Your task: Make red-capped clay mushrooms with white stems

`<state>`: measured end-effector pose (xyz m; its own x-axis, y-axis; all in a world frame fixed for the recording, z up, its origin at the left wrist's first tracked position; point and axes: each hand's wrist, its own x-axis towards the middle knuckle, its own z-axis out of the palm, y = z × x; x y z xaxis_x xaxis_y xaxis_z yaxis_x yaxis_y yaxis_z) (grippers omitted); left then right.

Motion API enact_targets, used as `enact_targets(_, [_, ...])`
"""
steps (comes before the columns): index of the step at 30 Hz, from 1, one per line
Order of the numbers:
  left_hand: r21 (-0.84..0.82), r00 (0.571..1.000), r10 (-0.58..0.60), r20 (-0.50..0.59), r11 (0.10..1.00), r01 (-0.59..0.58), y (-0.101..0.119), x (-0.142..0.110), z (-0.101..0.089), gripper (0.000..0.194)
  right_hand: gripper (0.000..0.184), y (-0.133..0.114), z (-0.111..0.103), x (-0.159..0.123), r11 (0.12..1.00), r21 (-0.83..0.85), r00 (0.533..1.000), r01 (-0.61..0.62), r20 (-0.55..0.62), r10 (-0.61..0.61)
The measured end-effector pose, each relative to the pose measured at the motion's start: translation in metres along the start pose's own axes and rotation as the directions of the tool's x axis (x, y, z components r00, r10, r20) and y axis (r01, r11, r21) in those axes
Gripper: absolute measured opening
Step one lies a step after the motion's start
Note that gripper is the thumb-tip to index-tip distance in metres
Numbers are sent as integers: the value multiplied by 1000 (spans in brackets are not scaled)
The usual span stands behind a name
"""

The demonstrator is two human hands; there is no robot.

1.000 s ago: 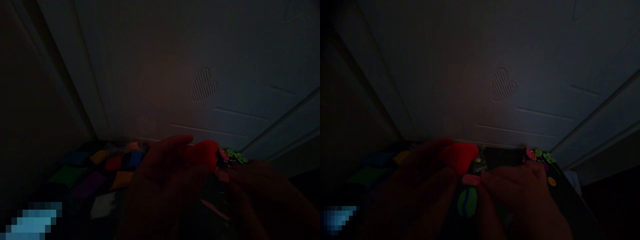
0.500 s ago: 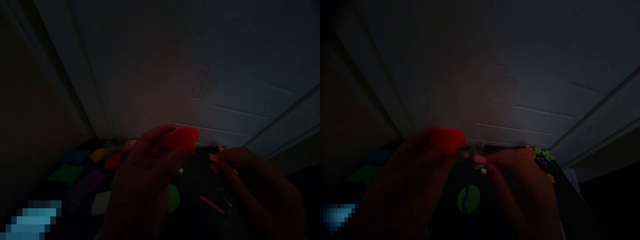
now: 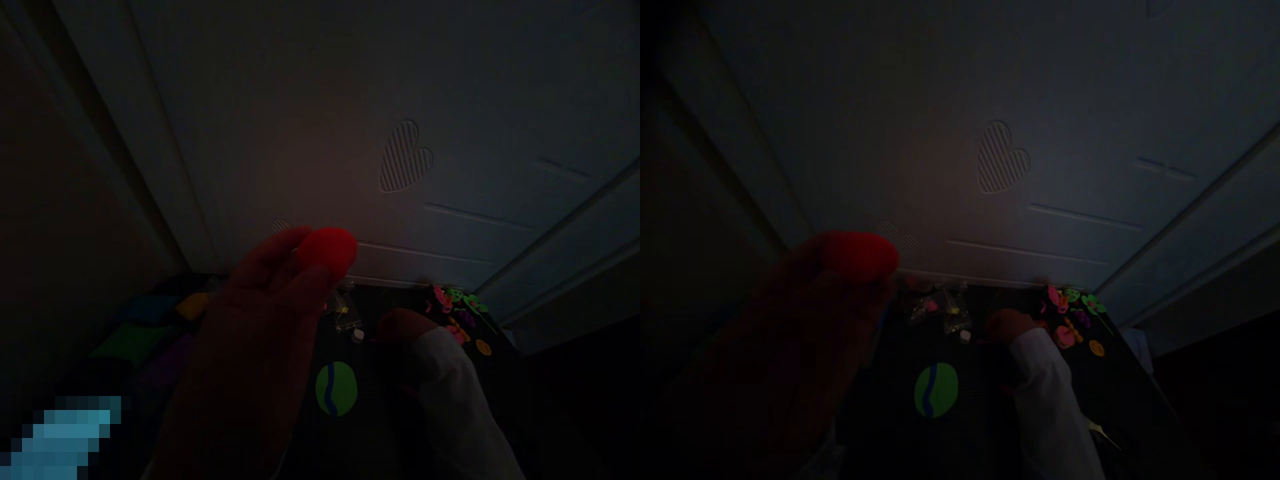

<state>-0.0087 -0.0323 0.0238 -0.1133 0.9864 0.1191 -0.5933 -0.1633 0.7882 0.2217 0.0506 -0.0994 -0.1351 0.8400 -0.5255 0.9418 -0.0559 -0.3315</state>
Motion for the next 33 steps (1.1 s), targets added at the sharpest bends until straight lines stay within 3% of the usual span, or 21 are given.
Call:
enact_targets(5, [22, 997, -41, 59, 999, 40, -1, 3, 0, 18, 25, -7, -12, -11, 987, 123, 966, 107, -247, -74])
enact_targets(8, [-42, 988, -108, 113, 993, 113, -5, 4, 0, 17, 21, -29, -23, -44, 939, 222, 860, 261, -496, -122])
enact_targets(11, [-118, 939, -269, 214, 947, 298, -9, 2, 2, 18, 32, -58, -26, -91, 848, 318, 741, 423, -660, -122])
enact_targets(12, [-130, 918, -310, 247, 928, 348, -10, 2, 3, 16, 33, -68, -25, -107, 794, 365, 714, 487, -689, -121])
enact_targets(13, [-133, 898, -338, 282, 913, 385, -10, 1, 4, 13, 29, -77, -23, -120, 621, 489, 675, 613, -733, -89])
enact_targets(14, [-129, 880, -351, 319, 904, 407, -11, 0, 5, 10, 23, -85, -21, -131, 455, 569, 665, 685, -743, -73])
enact_targets(15, [-118, 867, -353, 352, 902, 416, -11, -1, 6, 9, 19, -91, -18, -140, 356, 598, 660, 718, -747, -77])
enact_targets(18, [-76, 844, -345, 411, 909, 409, -10, -4, 8, 9, 12, -99, -14, -150, 214, 623, 657, 752, -736, -164])
enact_targets(24, [-26, 874, -345, 341, 927, 375, -8, -7, 10, 11, 8, -96, -18, -145, 188, 638, 665, 747, -710, -230])
enact_targets(30, [116, 843, -369, 392, 929, 352, -5, -5, 6, 16, 5, -97, -20, -146, 223, 616, 655, 756, -710, -257])
enact_targets(33, [168, 848, -352, 396, 936, 310, -5, -4, 5, 14, 5, -96, -20, -146, 260, 597, 650, 759, -718, -249])
